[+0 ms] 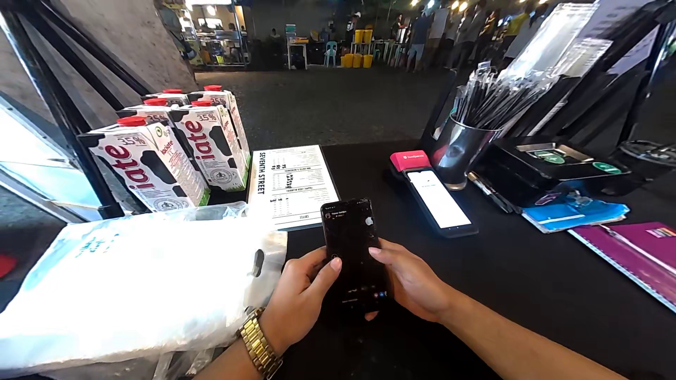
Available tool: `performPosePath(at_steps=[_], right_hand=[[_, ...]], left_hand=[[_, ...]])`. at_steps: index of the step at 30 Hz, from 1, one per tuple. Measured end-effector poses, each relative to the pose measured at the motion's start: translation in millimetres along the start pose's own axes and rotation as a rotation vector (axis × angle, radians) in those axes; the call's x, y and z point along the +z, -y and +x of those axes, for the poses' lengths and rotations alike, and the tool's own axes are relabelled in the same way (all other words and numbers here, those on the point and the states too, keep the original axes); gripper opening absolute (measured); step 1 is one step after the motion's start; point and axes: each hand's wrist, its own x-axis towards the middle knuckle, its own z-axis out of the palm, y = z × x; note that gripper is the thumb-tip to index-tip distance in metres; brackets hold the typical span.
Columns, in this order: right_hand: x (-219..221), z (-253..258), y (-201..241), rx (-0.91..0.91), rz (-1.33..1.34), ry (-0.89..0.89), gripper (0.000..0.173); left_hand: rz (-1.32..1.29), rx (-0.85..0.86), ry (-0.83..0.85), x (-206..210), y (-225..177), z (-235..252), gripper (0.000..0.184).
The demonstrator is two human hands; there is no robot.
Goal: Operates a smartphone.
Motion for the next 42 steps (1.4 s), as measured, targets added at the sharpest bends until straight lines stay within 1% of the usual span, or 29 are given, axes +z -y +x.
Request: performPosePath(at_steps=[6, 21, 32, 35, 40, 41, 42], right_hand=[[-1.1, -0.6, 0.7, 0.002, 0.011, 0.023, 0.043], [-0.5, -0.5, 2.1, 0.017, 0.003, 0.007, 0.045], [-1.1, -2.1, 1.2, 0.012, 0.004, 0.012, 0.046], [-2.2, -2.2, 1.6, 0.021, 0.005, 0.011, 0.045], [-3.1, -1.5, 1.1, -0.038, -0.015, 0.097, 0.041], [-4.6, -2.3, 0.6, -0.065, -0.040, 0.131, 0.045], [-5.2, -3.4, 0.3, -0.087, -0.077, 0.163, 0.053]], left_hand=[[0.018, 0.009, 0.005, -0.7, 2.7, 0.2, 0.035], [-0.014, 0.001, 0.017, 0.7, 2.4, -0.2, 0.033], [0.063, 0.012, -0.001, 0.5, 2.5, 0.7, 0.035], [0.045, 0.028, 0.001, 1.6, 3.2, 1.3, 0.035], [0.037, 0.031, -0.015, 0.6, 1.3, 0.8, 0.035], [0.032, 0.026, -0.020, 0.6, 0.9, 0.8, 0.035], [0.027, 0.017, -0.027, 0.8, 0.6, 0.3, 0.036]])
